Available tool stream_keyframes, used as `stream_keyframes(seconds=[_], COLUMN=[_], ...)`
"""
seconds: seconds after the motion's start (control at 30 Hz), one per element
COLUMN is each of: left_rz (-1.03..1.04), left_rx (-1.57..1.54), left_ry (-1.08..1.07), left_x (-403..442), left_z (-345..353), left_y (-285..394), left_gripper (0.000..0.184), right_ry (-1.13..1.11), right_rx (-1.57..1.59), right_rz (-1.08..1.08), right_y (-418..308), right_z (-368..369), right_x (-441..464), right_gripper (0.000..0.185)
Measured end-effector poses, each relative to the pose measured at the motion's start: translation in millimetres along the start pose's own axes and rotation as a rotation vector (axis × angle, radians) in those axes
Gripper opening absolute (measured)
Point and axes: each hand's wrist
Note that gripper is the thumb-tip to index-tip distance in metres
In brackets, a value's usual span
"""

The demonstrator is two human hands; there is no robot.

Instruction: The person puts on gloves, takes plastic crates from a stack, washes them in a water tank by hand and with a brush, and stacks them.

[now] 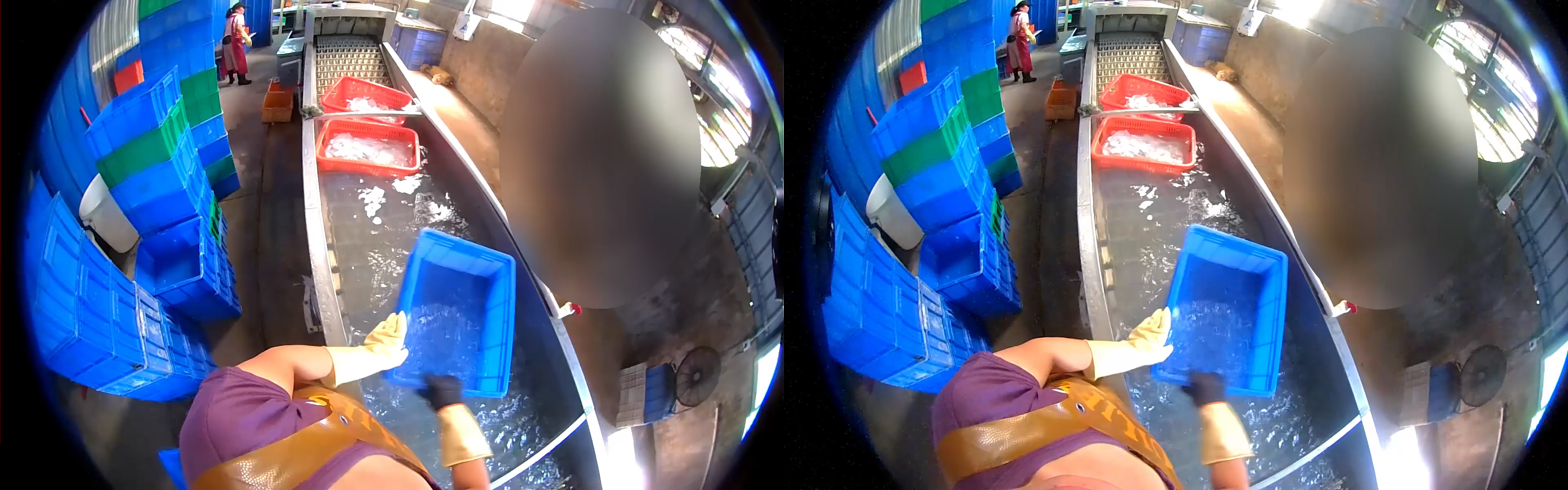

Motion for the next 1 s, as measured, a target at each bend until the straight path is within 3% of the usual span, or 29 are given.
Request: stream_keyframes(seconds=[0.03,0.07,0.17,0.23,0.3,0.33,0.37,0.43,0.5,0.53,0.6,0.63,0.67,0.7,0.73,0.77,0.83,0.9,0.97,1.0], left_rz=[-0.009,0.004,0.109,0.038,-0.259,-0.431,-0.607,-1.030,-0.986,-0.947,-0.837,-0.730,-0.767,-0.770,-0.739,-0.702,-0.617,-0.450,-0.218,-0.132], left_rx=[0.005,0.021,0.065,-0.087,-0.329,-0.509,-0.688,-1.108,-1.389,-1.357,-1.415,-1.485,-1.415,-1.414,-1.214,-1.017,-0.970,-0.609,-0.615,-0.599], left_ry=[0.000,-0.037,-0.046,0.108,0.395,0.419,0.434,0.248,-0.144,-0.058,0.037,0.143,0.228,0.225,0.217,0.208,0.104,0.233,0.186,0.167], left_x=[7.2,19.2,21.2,18.7,13.9,8.7,4.2,-7.5,-22.3,-14.2,21.6,29.6,18.4,17.4,18.8,20.8,18.9,24.7,33.6,31.9], left_z=[-7.7,-12.9,-45.7,-60.6,-29.9,-19.2,-11.2,-6.5,-9.7,6.4,38.8,48.1,-2.2,-22.8,-38.7,-55.7,-84.1,-101.6,-92.1,-103.6], left_y=[-3.4,-6.1,-3.4,-4.4,-25.0,-31.5,-34.2,-22.8,-31.1,-36.7,-72.7,-82.4,-41.8,-27.0,-18.9,-14.0,-0.8,16.0,4.3,7.1], left_gripper=[0.095,0.095,0.097,0.100,0.097,0.097,0.097,0.085,0.065,0.041,0.037,0.033,0.037,0.037,0.043,0.049,0.059,0.066,0.074,0.077], right_ry=[0.036,-0.300,-0.206,0.015,0.064,0.080,-0.065,-0.094,-0.057,-0.056,-0.247,-0.042,0.160,-0.063,0.170,0.146,-0.145,-0.172,-0.259,0.204], right_rx=[0.005,-0.069,-0.046,-0.039,0.109,0.072,0.165,0.286,0.369,0.376,0.147,0.121,0.023,-0.192,0.077,0.257,0.120,0.056,-0.064,0.686], right_rz=[0.047,0.174,0.185,0.390,0.597,0.676,0.738,0.814,0.730,0.738,0.282,0.003,-0.093,0.127,0.215,0.447,0.736,0.733,0.730,1.156], right_y=[37.2,64.3,100.0,87.0,50.7,-0.7,-33.6,-102.7,-137.8,-133.1,-107.3,-70.2,-38.0,-2.5,36.3,73.3,120.2,124.4,125.4,106.6], right_z=[4.3,-14.4,22.0,51.7,99.7,76.0,69.4,25.4,-3.5,-6.0,-14.2,21.5,13.6,16.1,8.9,17.3,19.5,50.1,87.9,114.8], right_x=[-11.6,-21.7,-54.7,-53.1,-41.2,-28.3,-7.3,23.5,42.7,44.8,43.6,31.9,24.6,27.9,6.3,-14.6,-51.8,-88.9,-131.7,-140.9], right_gripper=[0.046,0.047,0.041,0.036,0.037,0.039,0.045,0.049,0.054,0.054,0.052,0.028,0.020,0.021,0.023,0.029,0.031,0.030,0.034,0.039])
Point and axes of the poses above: each hand's wrist, its own x-axis towards the middle knuckle, its own z-axis out of the palm, y = z × x, and after that the axes turned 10 degrees about -x, right-handed
